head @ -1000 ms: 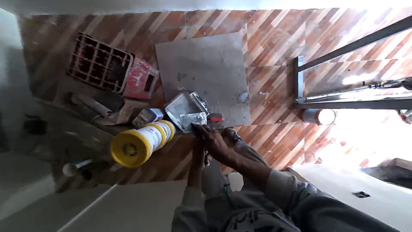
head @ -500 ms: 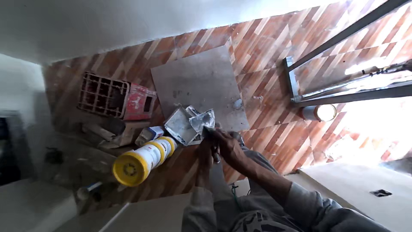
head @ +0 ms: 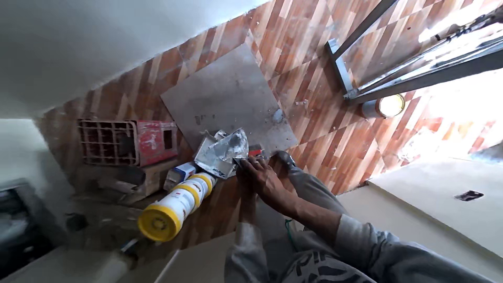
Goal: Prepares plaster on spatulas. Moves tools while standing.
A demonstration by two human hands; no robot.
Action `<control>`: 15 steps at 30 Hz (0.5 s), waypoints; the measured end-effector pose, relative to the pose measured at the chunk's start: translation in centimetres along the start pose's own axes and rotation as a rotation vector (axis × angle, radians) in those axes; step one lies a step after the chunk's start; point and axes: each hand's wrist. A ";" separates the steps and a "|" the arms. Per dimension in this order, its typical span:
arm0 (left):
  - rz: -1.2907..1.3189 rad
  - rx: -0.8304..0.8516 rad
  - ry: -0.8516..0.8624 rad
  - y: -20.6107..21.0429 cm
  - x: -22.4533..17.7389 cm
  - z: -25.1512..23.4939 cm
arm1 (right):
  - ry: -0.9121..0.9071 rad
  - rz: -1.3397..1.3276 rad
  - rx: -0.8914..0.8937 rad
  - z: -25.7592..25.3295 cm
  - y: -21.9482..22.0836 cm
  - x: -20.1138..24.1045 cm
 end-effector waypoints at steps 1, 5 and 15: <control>-0.023 0.039 0.078 -0.5 1.9 -1.2 | 0.019 0.017 0.006 -0.3 -0.4 -0.3; -0.126 0.058 0.134 -0.1 5.4 -3.3 | 0.063 -0.037 -0.067 -4.5 -1.2 -3.8; -0.089 0.134 -0.112 -2.1 8.5 -4.7 | 0.069 0.084 0.169 -4.7 -2.0 -2.5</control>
Point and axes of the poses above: each hand's wrist, its own z-axis away from the middle knuckle, its own y-axis out of the palm, x = y × z, and after that the axes turned 13 degrees about -x, right-handed
